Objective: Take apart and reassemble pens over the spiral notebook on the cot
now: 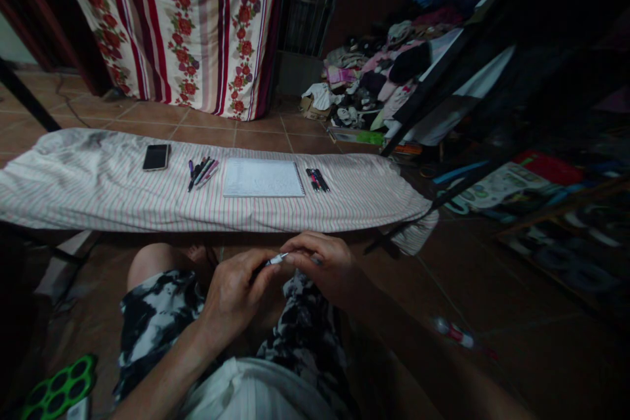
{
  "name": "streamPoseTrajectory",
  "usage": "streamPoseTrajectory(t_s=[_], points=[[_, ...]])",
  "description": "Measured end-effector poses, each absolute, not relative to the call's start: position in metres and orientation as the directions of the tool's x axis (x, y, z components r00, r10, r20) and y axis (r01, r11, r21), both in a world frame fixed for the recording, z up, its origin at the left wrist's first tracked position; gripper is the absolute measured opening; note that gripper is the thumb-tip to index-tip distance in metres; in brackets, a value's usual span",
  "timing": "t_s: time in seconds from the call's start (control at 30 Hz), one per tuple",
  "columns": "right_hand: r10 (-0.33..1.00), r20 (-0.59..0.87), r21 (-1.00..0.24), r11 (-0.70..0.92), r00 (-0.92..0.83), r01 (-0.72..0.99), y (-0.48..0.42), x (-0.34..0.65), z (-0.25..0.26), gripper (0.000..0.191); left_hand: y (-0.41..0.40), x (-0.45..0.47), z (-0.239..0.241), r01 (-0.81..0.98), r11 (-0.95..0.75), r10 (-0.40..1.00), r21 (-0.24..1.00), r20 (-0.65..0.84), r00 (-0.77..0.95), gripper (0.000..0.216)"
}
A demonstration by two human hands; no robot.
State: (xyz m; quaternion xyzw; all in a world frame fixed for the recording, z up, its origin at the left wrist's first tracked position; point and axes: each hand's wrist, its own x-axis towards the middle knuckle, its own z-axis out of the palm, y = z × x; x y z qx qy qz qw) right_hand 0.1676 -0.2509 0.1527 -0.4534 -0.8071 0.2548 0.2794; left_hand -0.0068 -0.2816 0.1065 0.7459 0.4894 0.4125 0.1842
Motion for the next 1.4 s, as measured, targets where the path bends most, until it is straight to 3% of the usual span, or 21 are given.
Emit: streamPoseTrajectory(t_s=[0.33, 0.57, 0.9, 1.2, 1.4], points=[[0.861, 0.209, -0.508, 0.501, -0.464, 0.701, -0.2538, 0.1657, 0.1506, 0.018, -0.2824, -0.0046, 0.1065, 0.626, -0.527, 0.833, 0.575, 0.495, 0.247, 0.02], [0.864, 0.234, -0.632, 0.484, -0.446, 0.606, -0.2535, 0.1682, 0.1496, 0.013, -0.2817, -0.0073, 0.1063, 0.603, -0.464, 0.877, 0.649, 0.435, 0.206, 0.016], [0.862, 0.226, -0.61, 0.488, -0.453, 0.624, -0.253, 0.1698, 0.1482, 0.012, -0.2823, -0.0052, 0.1054, 0.587, -0.476, 0.87, 0.655, 0.449, 0.204, 0.015], [0.89, 0.179, -0.694, 0.417, -0.42, 0.587, -0.254, 0.1689, 0.1478, 0.011, -0.2822, -0.0064, 0.1078, 0.554, -0.464, 0.879, 0.691, 0.438, 0.191, 0.016], [0.914, 0.157, -0.683, 0.375, -0.375, 0.627, -0.2542, 0.1657, 0.1467, 0.011, -0.283, -0.0052, 0.1035, 0.587, -0.492, 0.859, 0.643, 0.469, 0.207, 0.018]])
